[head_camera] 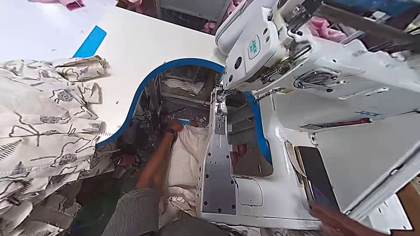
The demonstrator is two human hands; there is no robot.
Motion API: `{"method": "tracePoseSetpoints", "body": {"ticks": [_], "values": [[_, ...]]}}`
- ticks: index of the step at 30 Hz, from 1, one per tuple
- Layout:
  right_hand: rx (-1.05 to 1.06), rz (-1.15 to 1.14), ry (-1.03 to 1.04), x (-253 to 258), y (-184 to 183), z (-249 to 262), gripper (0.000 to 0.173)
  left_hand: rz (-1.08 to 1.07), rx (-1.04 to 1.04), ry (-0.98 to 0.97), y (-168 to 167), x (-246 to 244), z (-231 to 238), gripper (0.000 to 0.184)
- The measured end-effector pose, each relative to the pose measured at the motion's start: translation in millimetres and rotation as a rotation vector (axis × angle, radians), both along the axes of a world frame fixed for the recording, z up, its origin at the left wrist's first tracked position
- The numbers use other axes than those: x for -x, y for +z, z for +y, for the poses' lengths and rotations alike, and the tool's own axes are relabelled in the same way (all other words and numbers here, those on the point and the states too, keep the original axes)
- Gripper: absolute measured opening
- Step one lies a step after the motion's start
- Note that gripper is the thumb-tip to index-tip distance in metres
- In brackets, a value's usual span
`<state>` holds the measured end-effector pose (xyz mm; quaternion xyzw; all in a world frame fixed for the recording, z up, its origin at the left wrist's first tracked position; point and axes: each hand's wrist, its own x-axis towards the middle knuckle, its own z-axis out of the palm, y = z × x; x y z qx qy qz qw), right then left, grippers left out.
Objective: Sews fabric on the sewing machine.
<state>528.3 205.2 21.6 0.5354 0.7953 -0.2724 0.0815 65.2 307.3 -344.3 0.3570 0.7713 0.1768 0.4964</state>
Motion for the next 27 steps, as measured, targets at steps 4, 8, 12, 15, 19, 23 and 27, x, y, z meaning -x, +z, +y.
{"method": "tracePoseSetpoints", "body": {"ticks": [4,8,12,15,19,23,27], "values": [[-0.055,0.192,0.062,136,-99,137,0.042,-0.369,-0.664,0.278,116,-11,-6,0.014],[0.339,0.286,0.032,218,-163,146,0.041,-0.460,-1.272,0.569,228,-14,-99,0.024],[0.416,0.372,-0.371,275,-111,148,0.039,0.211,-1.198,0.781,204,-3,-135,0.013],[0.041,0.225,0.000,243,-179,224,0.040,0.471,-0.686,0.695,178,-28,-153,0.029],[0.200,-0.595,0.294,176,-147,161,0.046,0.133,-0.029,0.193,149,-47,-174,0.033],[0.019,-0.125,0.102,166,-104,117,0.032,-0.188,-0.297,0.105,167,-43,-141,0.029],[-0.734,0.523,0.421,192,-109,47,0.035,-0.969,-0.556,0.187,262,-94,-116,0.042]]}}
